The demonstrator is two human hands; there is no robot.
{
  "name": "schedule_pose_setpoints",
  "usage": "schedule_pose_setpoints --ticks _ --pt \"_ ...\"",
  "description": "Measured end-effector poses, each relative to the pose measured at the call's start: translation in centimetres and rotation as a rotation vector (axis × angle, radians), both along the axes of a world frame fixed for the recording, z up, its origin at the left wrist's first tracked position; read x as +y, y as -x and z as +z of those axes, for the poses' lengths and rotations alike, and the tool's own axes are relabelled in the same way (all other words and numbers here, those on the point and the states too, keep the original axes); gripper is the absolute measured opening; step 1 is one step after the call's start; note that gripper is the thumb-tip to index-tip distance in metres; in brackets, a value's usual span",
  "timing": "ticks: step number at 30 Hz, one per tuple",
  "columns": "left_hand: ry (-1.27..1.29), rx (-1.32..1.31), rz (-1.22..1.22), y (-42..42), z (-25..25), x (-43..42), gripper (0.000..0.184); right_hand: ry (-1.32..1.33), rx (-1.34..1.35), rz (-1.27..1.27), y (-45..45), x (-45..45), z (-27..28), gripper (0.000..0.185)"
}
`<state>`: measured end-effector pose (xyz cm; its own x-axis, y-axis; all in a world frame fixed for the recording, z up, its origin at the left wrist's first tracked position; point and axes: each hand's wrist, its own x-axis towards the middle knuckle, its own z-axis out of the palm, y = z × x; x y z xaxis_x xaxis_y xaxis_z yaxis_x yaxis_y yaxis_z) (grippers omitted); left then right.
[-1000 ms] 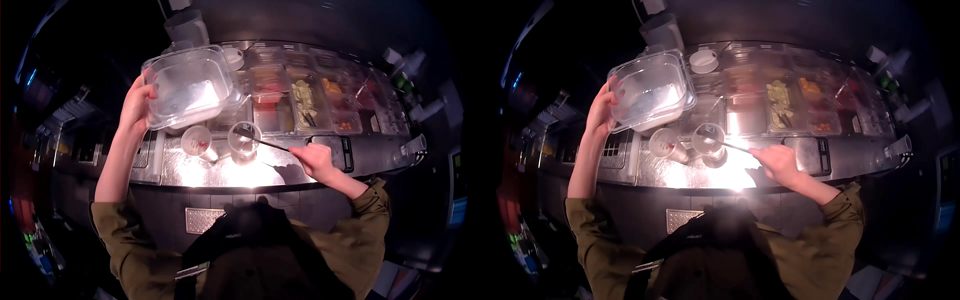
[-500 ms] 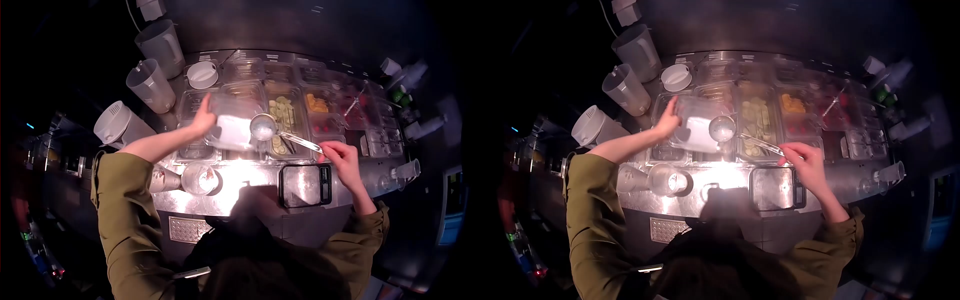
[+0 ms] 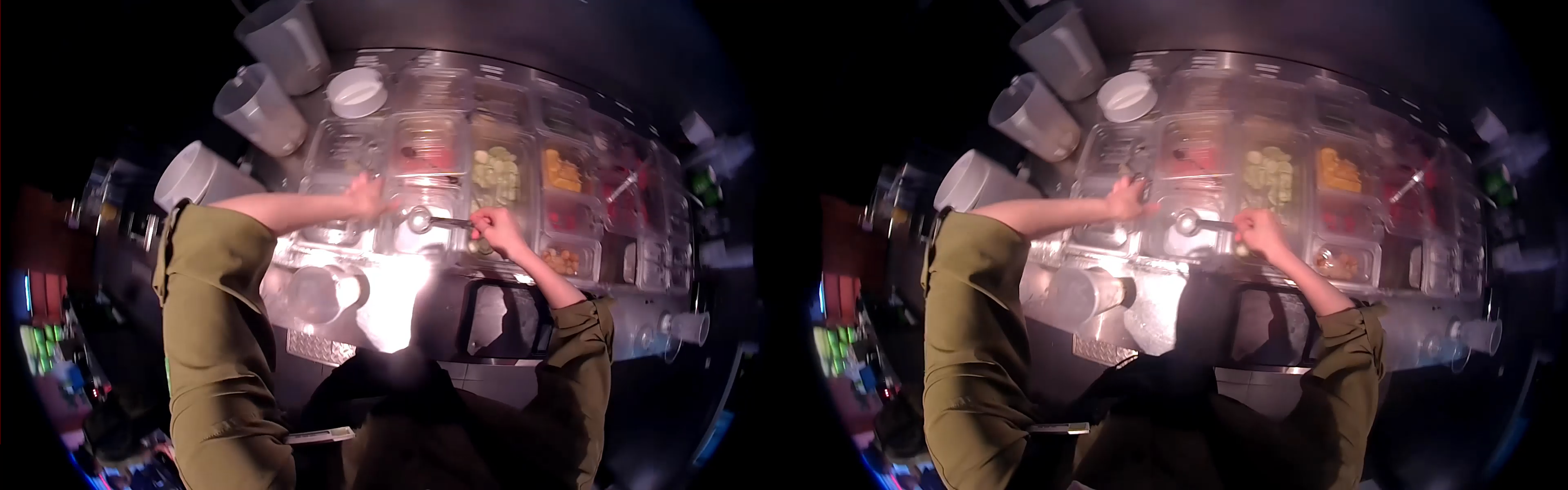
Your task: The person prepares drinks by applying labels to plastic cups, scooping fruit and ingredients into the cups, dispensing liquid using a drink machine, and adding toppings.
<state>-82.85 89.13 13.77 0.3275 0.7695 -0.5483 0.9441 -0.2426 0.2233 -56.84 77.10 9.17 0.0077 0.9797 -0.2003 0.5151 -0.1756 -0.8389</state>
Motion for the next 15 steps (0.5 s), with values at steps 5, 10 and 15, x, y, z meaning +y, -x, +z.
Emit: schedule_pose_setpoints --ticks 5,10,15 --pt "-0.232 -0.912 -0.019 5.9 18.9 -3.1 0.037 -0.201 -0.364 0.158 1.8 0.4 0.6 0.019" --pt "-1.382 -1.242 0.678 23.8 15.0 -15.5 0.044 -0.497 -0.297 0.563 8.3 -1.7 6.0 0.084" --pt "-0.784 -1.131 0.889 20.4 -4.3 -21.0 0.136 -0.273 0.334 0.666 19.9 -4.4 1.3 0.12"
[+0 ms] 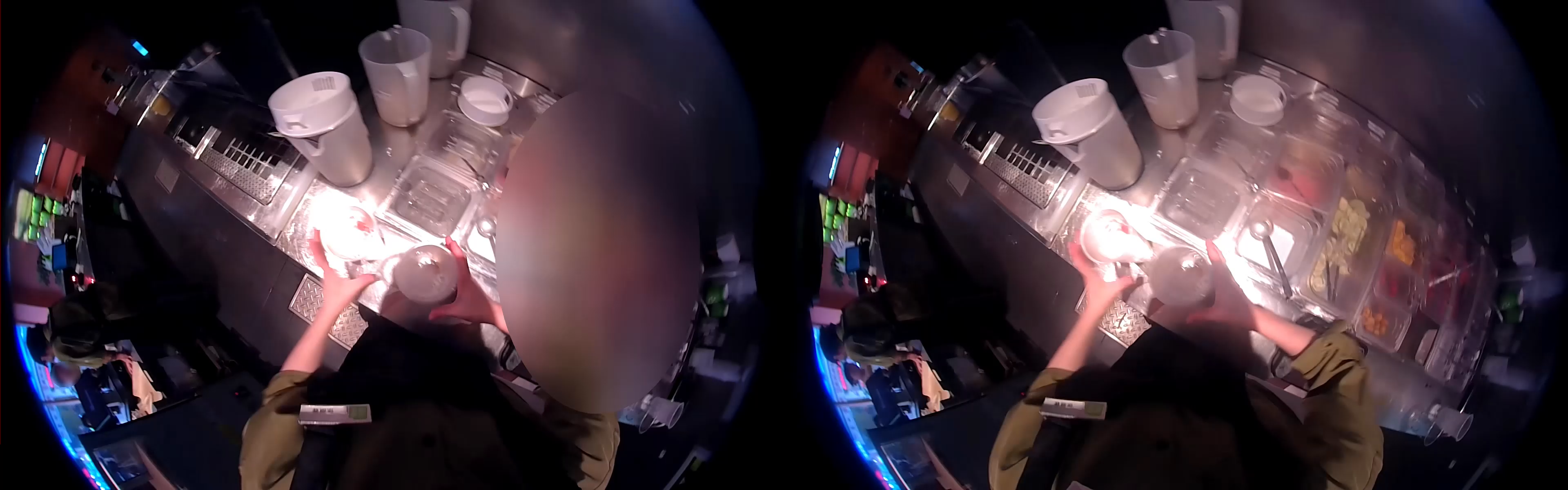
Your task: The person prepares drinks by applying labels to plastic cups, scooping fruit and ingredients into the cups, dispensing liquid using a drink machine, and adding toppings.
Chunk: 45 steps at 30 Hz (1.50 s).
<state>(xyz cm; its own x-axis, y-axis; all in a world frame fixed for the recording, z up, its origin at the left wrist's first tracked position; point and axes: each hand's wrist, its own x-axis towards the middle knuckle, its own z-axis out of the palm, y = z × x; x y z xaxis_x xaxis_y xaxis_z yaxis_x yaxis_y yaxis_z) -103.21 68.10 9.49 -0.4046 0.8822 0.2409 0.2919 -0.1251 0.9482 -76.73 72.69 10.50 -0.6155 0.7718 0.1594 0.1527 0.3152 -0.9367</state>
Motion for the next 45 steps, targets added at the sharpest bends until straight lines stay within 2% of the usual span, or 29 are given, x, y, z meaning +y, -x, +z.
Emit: schedule_pose_setpoints --ticks 1,2,4,6,7,8,9,10,11,12,13,14,16,18,20,23,24,26,28,31,32,33,35,36,38,41,42,43,45 --pt "0.033 -0.17 0.041 -0.9 -3.1 0.9 0.12 -0.004 0.061 -0.089 1.5 -0.1 -0.5 0.117" --pt "0.1 -0.112 0.016 -1.1 -2.2 1.9 0.105 -0.077 -0.049 -0.124 2.3 -0.2 -0.9 0.11" --pt "0.228 0.013 -0.041 -1.7 -0.2 3.6 0.075 -0.324 -0.32 -0.235 5.0 0.1 1.1 0.081" --pt "0.091 -0.034 -0.041 0.3 -2.0 4.0 0.093 -0.22 -0.146 -0.362 7.8 -1.2 4.3 0.063" --pt "-0.15 0.038 0.079 0.7 -1.5 3.8 0.101 -0.404 -0.254 -0.333 8.2 -1.4 4.4 0.069" --pt "-0.085 -0.199 0.052 2.4 0.4 3.4 0.104 -0.045 0.025 -0.355 8.3 -1.9 1.9 0.077" --pt "-0.096 -0.252 0.039 4.6 0.4 3.3 0.105 -0.118 -0.055 -0.281 8.2 -1.6 2.0 0.088" --pt "-0.107 -0.305 0.026 6.9 0.4 3.3 0.106 -0.041 -0.047 -0.294 8.4 -2.0 0.9 0.098" --pt "-0.176 -0.17 0.045 9.6 -1.1 3.4 0.106 -0.108 -0.129 -0.232 11.0 -1.7 3.5 0.103" --pt "-0.309 -0.299 0.076 12.4 0.2 3.0 0.104 -0.025 -0.057 -0.175 12.8 -1.1 3.2 0.104" --pt "-0.256 -0.269 0.091 16.2 1.4 2.2 0.102 0.077 0.01 -0.143 17.0 -1.1 5.4 0.104" --pt "-0.13 0.054 0.119 21.0 3.1 0.9 0.101 0.085 0.023 -0.132 20.7 -0.7 6.1 0.104" --pt "-0.053 0.181 0.237 29.4 4.9 -1.3 0.093 0.174 0.091 -0.137 29.0 -0.7 6.8 0.102" --pt "-0.155 0.088 0.252 39.1 6.0 -3.0 0.091 0.258 0.107 -0.108 39.4 0.2 8.2 0.1" --pt "-0.306 0.218 0.297 48.2 7.3 -3.7 0.095 0.265 0.156 -0.07 49.7 2.0 8.6 0.096" --pt "-0.111 -0.054 0.354 59.2 6.7 -3.9 0.092 0.254 0.202 -0.064 63.1 4.2 9.3 0.088" --pt "-0.224 -0.135 0.473 62.7 6.9 -3.2 0.095 0.285 0.222 -0.016 67.8 5.2 9.3 0.087" --pt "-0.207 -0.262 0.498 71.1 6.4 -1.5 0.098 0.303 0.261 0.071 76.5 7.6 8.4 0.083" --pt "-0.266 -0.415 0.52 79.6 4.7 1.5 0.099 0.284 0.23 0.061 85.0 9.7 7.4 0.079" --pt "-0.295 -0.242 0.537 93.8 3.5 7.2 0.097 0.194 0.093 0.043 97.9 15.1 3.7 0.082" --pt "-0.331 -0.307 0.53 98.5 5.3 9.6 0.098 0.186 0.14 0.068 102.8 17.0 3.5 0.082" --pt "-0.313 -0.226 0.56 103.9 5.9 11.7 0.097 0.171 0.188 0.106 108.4 18.5 3.8 0.081" --pt "-0.449 -0.073 0.572 115.3 6.4 16.5 0.093 0.185 0.313 0.187 121.0 22.0 4.6 0.081" --pt "-0.373 -0.155 0.629 120.0 8.3 18.4 0.092 0.227 0.37 0.218 127.0 23.8 4.7 0.082" --pt "-0.288 -0.127 0.756 129.1 9.8 22.1 0.091 0.226 0.392 0.242 137.0 28.1 4.2 0.083" --pt "-0.303 0.119 0.919 144.4 10.8 27.4 0.091 0.221 0.459 0.257 152.8 34.7 5.0 0.081" --pt "-0.237 0.346 0.959 152.8 7.1 29.3 0.091 0.154 0.399 0.255 157.7 37.0 6.2 0.078" --pt "-0.266 0.26 0.952 157.4 7.3 31.1 0.092 0.089 0.344 0.252 162.9 39.5 7.1 0.076" --pt "-0.33 0.088 0.941 166.8 7.6 34.6 0.093 -0.001 0.435 0.295 173.6 44.4 7.6 0.069"
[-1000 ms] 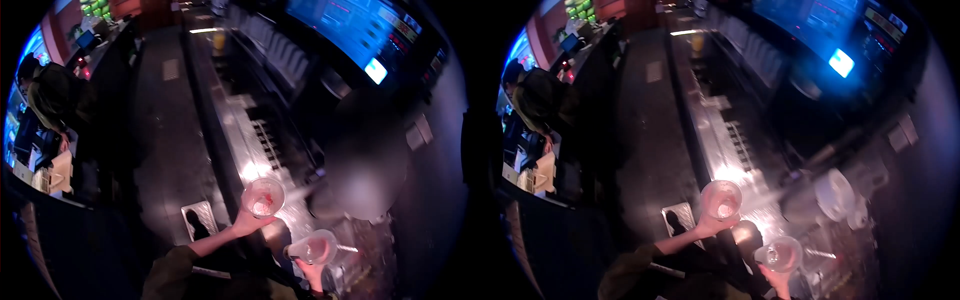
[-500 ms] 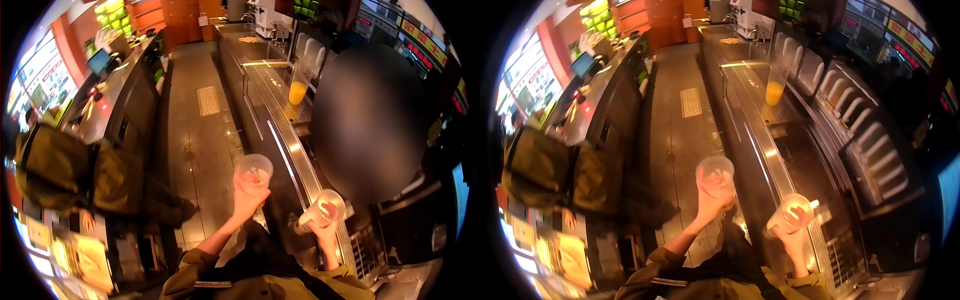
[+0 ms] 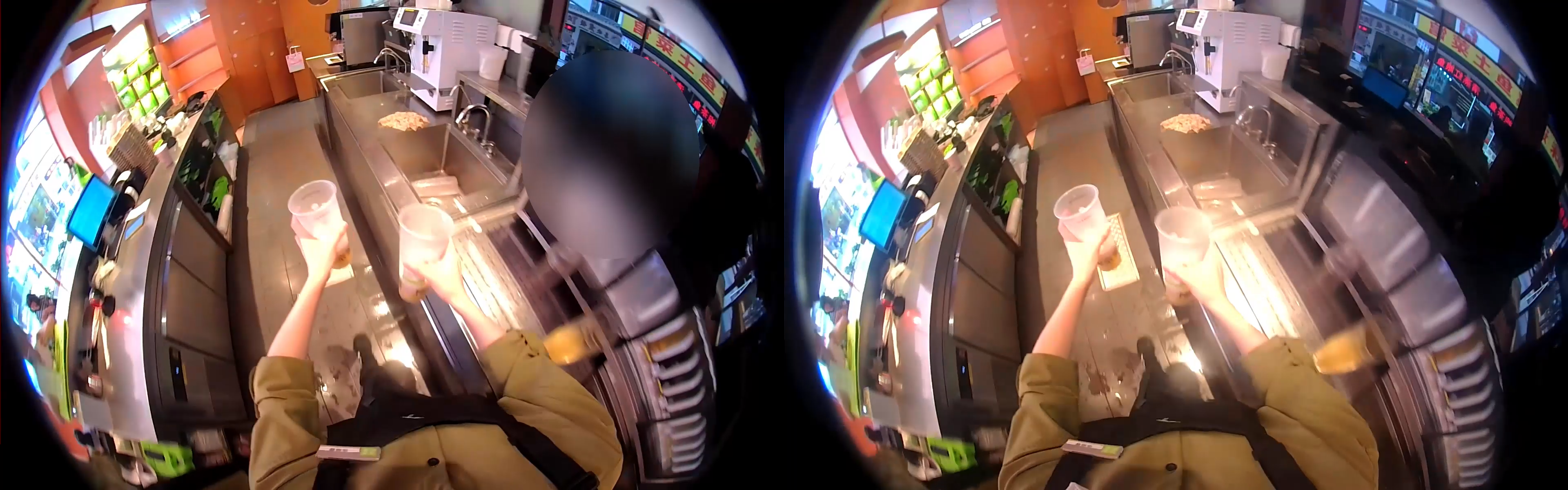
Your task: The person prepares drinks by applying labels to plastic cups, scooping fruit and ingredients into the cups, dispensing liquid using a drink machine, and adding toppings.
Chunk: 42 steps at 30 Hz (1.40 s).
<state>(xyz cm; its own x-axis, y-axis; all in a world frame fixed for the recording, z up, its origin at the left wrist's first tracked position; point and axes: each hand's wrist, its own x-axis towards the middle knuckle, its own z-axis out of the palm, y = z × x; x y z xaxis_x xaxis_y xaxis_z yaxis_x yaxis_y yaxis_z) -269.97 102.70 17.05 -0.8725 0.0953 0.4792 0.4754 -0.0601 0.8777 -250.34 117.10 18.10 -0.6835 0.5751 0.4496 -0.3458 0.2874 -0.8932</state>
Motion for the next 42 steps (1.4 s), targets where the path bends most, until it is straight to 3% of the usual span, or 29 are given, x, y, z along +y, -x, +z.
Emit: schedule_pose_setpoints --ticks 1,3,6,10,12,13,15,21,23,24,25,26,27,28,30,31,32,34,36,37,38,40,42 --pt "0.059 0.029 0.028 4.8 -0.2 2.1 0.094 0.122 0.007 -0.012 4.3 1.4 1.6 0.055" --pt "0.167 0.075 0.072 14.7 -1.0 7.3 0.095 0.25 0.054 0.151 16.4 8.1 -1.6 0.051" --pt "0.242 0.121 0.063 29.6 -2.3 18.1 0.095 0.259 0.252 -0.003 33.0 16.1 -4.8 0.062" --pt "0.29 0.135 -0.048 45.4 -5.3 31.1 0.092 -0.184 -0.201 -0.477 49.4 25.1 -4.4 0.077" --pt "0.28 0.217 -0.075 52.3 -7.3 36.8 0.089 0.097 -0.195 -0.269 54.9 29.3 -5.6 0.092" --pt "0.278 0.262 -0.092 55.0 -8.2 39.1 0.088 0.05 -0.215 -0.381 57.5 30.3 -6.6 0.089" --pt "0.301 0.287 -0.119 59.7 -10.0 43.7 0.087 -0.05 -0.294 -0.501 61.9 33.5 -8.7 0.092" --pt "0.313 0.125 -0.121 63.8 -7.9 49.8 0.098 -0.038 -0.425 -0.579 67.2 38.0 -9.0 0.1" --pt "0.136 0.09 -0.312 66.7 -10.4 51.0 0.108 -0.029 -0.477 -0.654 66.1 37.7 -8.7 0.101" --pt "0.368 0.134 -0.143 65.7 -9.3 50.1 0.11 -0.017 -0.506 -0.702 64.5 37.2 -8.5 0.102" --pt "0.403 0.184 -0.047 66.8 -11.2 49.6 0.111 0.009 -0.471 -0.611 61.7 36.1 -8.8 0.104" --pt "0.367 0.207 0.019 66.0 -11.6 48.4 0.092 -0.002 -0.44 -0.623 59.1 34.8 -10.6 0.101" --pt "0.251 0.222 0.034 63.6 -11.7 45.6 0.074 -0.046 -0.247 -0.546 54.8 32.6 -9.4 0.083" --pt "0.129 0.227 0.013 59.7 -11.8 42.1 0.056 0.094 -0.255 -0.531 49.0 28.3 -7.8 0.064" --pt "-0.025 0.129 -0.213 50.7 -11.9 36.2 0.023 0.1 -0.272 -0.683 39.4 21.1 -6.7 0.03" --pt "-0.047 0.023 -0.445 45.5 -12.3 34.2 0.017 0.119 -0.402 -0.817 34.8 17.3 -5.9 0.025" --pt "0.016 -0.138 -0.792 38.2 -11.5 35.7 0.017 0.152 -0.537 -0.936 30.1 13.3 -5.1 0.02" --pt "0.219 -0.424 -1.415 22.6 -7.2 28.2 0.018 0.488 -0.662 -0.931 21.8 4.1 -5.4 0.021" --pt "0.599 -0.399 -2.159 12.0 -4.9 24.7 0.023 0.442 -0.439 -1.083 14.3 -3.5 -8.8 0.022" --pt "0.804 -0.273 -2.483 6.8 -3.7 22.9 0.029 0.698 -0.445 -1.115 10.9 -6.1 -9.9 0.018" --pt "0.875 -0.004 -2.695 1.5 -4.1 21.3 0.031 0.873 -0.421 -1.096 7.3 -8.9 -6.0 0.017" --pt "0.628 0.654 -2.795 -9.6 -2.5 16.2 0.033 0.44 -0.429 -1.288 0.3 -14.6 -9.4 0.023" --pt "0.657 0.563 -2.962 -20.2 -3.6 9.6 0.036 0.511 -0.379 -1.422 -6.1 -20.9 -8.3 0.024"
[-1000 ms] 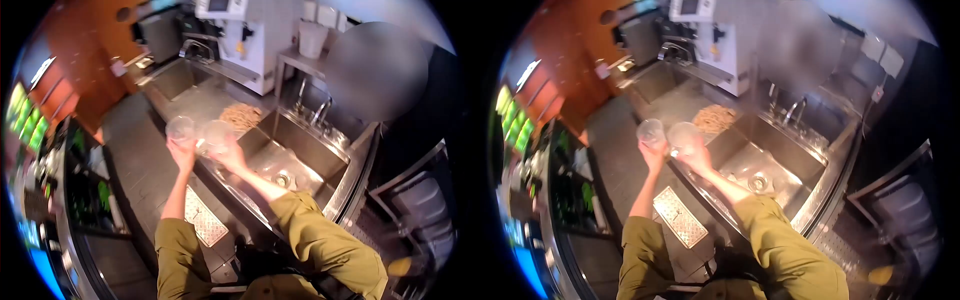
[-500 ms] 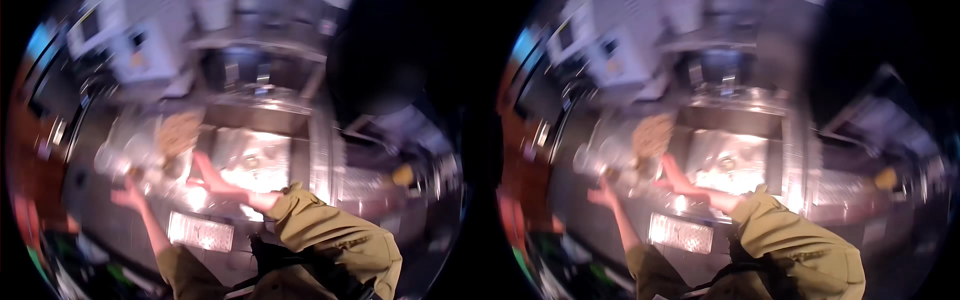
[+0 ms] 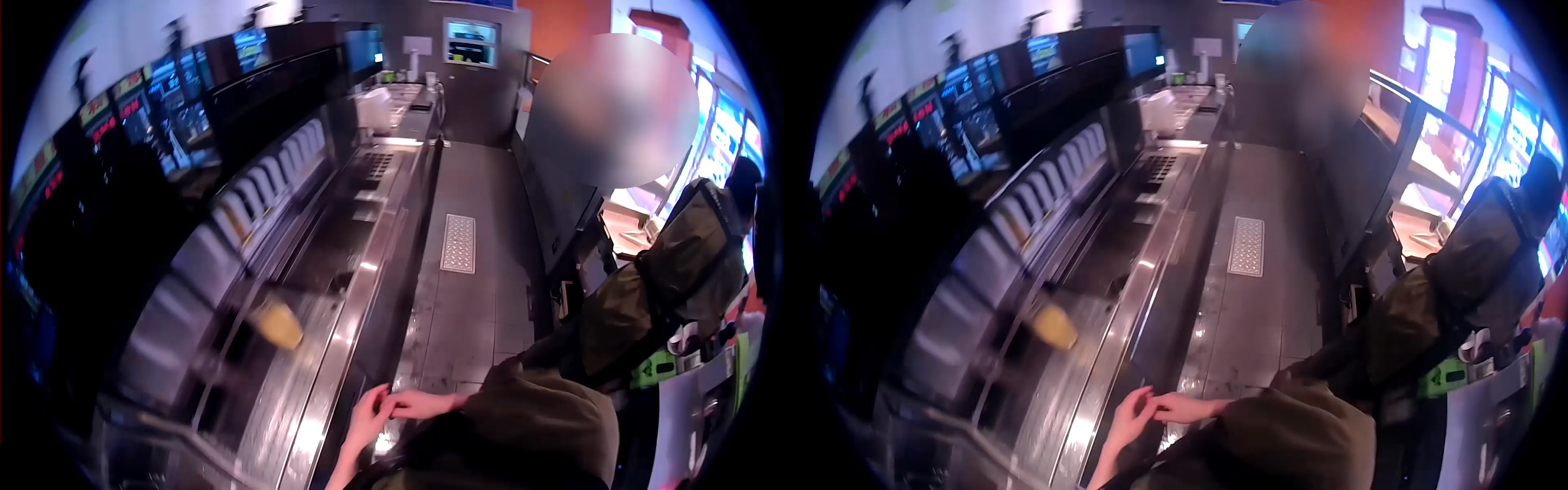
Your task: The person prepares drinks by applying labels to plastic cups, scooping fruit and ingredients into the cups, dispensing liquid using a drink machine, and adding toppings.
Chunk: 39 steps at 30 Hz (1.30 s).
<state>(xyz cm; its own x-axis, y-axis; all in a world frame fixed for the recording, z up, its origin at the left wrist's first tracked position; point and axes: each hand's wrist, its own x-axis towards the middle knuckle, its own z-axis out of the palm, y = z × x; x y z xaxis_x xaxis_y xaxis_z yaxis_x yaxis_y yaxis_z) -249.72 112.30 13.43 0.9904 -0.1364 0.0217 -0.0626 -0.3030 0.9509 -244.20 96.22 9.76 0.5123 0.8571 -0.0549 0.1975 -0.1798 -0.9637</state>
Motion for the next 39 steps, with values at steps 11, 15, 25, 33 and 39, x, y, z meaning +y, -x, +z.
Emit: schedule_pose_setpoints --ticks 11,15,25,33,39 --pt "-0.679 0.13 -0.537 -46.5 -0.8 -16.6 0.056 -0.07 0.372 -0.596 -47.0 -28.9 -3.4 0.03" --pt "-1.04 0.167 -0.572 -68.1 2.5 -24.0 0.054 0.695 -0.118 -1.392 -60.2 -44.6 -20.6 0.021" --pt "-0.44 -0.2 -1.238 -112.2 5.7 -60.2 0.05 1.293 0.46 -0.897 -62.3 -74.1 -30.5 0.025" --pt "-0.291 -0.219 -0.878 -147.9 8.1 -68.2 0.04 1.03 0.065 -1.177 -118.0 -94.1 -22.6 0.019" --pt "0.223 -0.168 0.135 -177.6 4.9 -67.4 0.029 0.29 -0.17 -1.452 -172.0 -90.9 -13.9 0.015"
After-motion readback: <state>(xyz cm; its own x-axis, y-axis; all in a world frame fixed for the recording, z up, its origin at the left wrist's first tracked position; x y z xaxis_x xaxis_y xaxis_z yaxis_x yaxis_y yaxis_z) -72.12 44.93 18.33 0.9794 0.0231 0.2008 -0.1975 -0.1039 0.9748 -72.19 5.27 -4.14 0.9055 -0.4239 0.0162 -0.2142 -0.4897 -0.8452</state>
